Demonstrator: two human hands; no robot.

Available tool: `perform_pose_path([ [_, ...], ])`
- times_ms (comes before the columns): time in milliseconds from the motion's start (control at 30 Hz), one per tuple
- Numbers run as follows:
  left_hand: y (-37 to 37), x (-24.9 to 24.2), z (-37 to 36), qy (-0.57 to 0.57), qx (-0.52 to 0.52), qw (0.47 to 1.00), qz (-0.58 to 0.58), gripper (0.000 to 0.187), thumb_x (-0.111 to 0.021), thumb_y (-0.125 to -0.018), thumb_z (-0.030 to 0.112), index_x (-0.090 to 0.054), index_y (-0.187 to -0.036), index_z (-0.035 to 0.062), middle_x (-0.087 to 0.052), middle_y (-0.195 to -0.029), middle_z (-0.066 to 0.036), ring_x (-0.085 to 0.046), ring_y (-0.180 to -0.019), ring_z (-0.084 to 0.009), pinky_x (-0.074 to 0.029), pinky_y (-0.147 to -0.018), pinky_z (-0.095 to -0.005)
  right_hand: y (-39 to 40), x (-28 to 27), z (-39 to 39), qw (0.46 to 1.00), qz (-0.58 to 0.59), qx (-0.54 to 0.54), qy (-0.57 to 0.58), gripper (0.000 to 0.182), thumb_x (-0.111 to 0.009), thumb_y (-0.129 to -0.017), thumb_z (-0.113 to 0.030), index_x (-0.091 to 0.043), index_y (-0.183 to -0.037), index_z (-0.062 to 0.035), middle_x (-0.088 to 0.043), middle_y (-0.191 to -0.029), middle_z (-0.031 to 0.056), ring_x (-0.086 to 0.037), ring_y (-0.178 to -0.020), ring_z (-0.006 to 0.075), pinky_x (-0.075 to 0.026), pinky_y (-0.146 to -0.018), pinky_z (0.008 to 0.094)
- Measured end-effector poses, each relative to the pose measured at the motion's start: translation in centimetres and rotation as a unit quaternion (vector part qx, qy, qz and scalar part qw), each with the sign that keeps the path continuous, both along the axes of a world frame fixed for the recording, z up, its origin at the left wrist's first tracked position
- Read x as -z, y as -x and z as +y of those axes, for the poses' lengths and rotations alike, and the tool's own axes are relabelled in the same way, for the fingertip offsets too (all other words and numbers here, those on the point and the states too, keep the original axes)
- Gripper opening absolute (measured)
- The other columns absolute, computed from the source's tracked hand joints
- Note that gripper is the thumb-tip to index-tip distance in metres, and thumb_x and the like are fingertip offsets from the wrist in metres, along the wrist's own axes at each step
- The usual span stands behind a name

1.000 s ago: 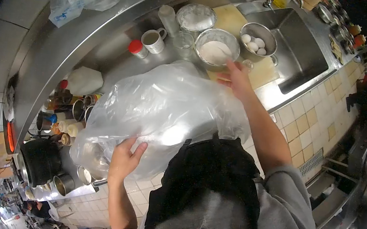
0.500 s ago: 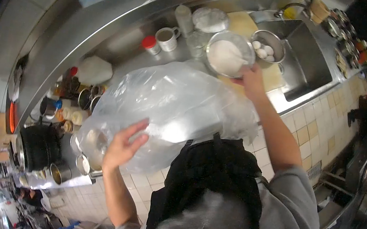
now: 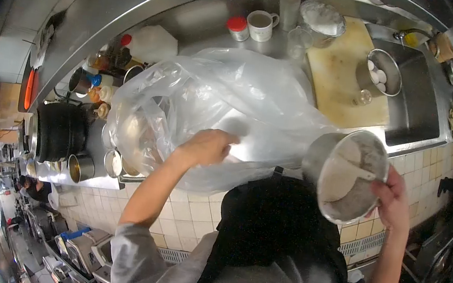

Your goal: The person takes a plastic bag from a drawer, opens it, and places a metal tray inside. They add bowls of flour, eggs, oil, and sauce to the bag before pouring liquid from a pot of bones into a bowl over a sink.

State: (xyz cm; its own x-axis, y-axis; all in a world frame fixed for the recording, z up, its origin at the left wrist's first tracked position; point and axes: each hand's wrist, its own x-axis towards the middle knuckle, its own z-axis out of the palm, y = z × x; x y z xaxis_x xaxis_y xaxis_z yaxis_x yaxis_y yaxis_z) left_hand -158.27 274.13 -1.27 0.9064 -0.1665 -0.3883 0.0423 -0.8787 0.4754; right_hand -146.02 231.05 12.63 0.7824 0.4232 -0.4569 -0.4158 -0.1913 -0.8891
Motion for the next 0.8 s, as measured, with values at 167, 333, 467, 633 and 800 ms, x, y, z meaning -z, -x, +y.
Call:
perform_pose_path([
  [167, -0.2, 5.9, 6.9, -0.41, 0.044, 0.908, 0.073, 0.038, -0.053, -0.091, 0.016, -0.06, -0.127, 0.0076, -0.066, -0.119, -0.008, -0.058, -0.121, -0.0262, -0.045, -0.097, -0.0423, 1.1, 2.7, 6.2, 0.99, 0.047, -0.129, 0.03, 0.049, -0.052, -0.087, -0.002, -0.048, -0.136, 0.0034, -0.067, -0.097, 0.0111, -0.065, -0.059, 0.0159, -0.055, -0.047, 0.0268],
  [333, -3.2, -1.4, 7.9, -0.4, -0.032, 0.916, 0.023, 0.049, -0.053, -0.089, 0.009, -0.049, -0.138, 0.0032, -0.061, -0.13, -0.012, -0.052, -0.129, -0.0258, -0.043, -0.102, -0.0356, 1.3, 6.6, 13.8, 0.957, 0.084, -0.276, 0.003, 0.049, -0.052, -0.089, -0.006, -0.047, -0.138, 0.0001, -0.066, -0.103, 0.0102, -0.067, -0.074, 0.0139, -0.056, -0.049, 0.0263],
  [467, -2.3, -3.9, 8.7, -0.381, 0.048, 0.923, 0.014, 0.052, -0.052, -0.087, 0.004, -0.049, -0.139, 0.0036, -0.058, -0.135, -0.016, -0.052, -0.129, -0.0305, -0.045, -0.103, -0.0373, 2.0, 10.9, 19.9, 0.952, 0.067, -0.3, -0.011, 0.048, -0.048, -0.09, -0.005, -0.047, -0.138, -0.0033, -0.065, -0.103, 0.0093, -0.066, -0.073, 0.0136, -0.056, -0.05, 0.0264],
  [633, -1.5, -8.9, 7.2, -0.215, -0.07, 0.973, 0.055, 0.061, -0.049, -0.084, -0.002, -0.045, -0.144, 0.0094, -0.054, -0.138, -0.021, -0.055, -0.123, -0.0356, -0.045, -0.104, -0.0437, 1.3, 21.1, 25.4, 0.977, 0.103, -0.189, 0.0, 0.047, -0.046, -0.09, -0.004, -0.046, -0.137, -0.0024, -0.061, -0.113, 0.0107, -0.065, -0.086, 0.0191, -0.059, -0.058, 0.0305],
  [800, -1.9, -9.2, 7.6, -0.236, -0.002, 0.971, -0.046, 0.06, -0.052, -0.084, -0.002, -0.046, -0.143, 0.0097, -0.06, -0.129, -0.022, -0.061, -0.112, -0.0369, -0.049, -0.097, -0.0456, 1.6, 21.3, 31.8, 0.972, 0.112, -0.199, -0.048, 0.045, -0.049, -0.092, -0.005, -0.044, -0.137, -0.0007, -0.057, -0.12, 0.0122, -0.063, -0.098, 0.0223, -0.061, -0.072, 0.0352],
])
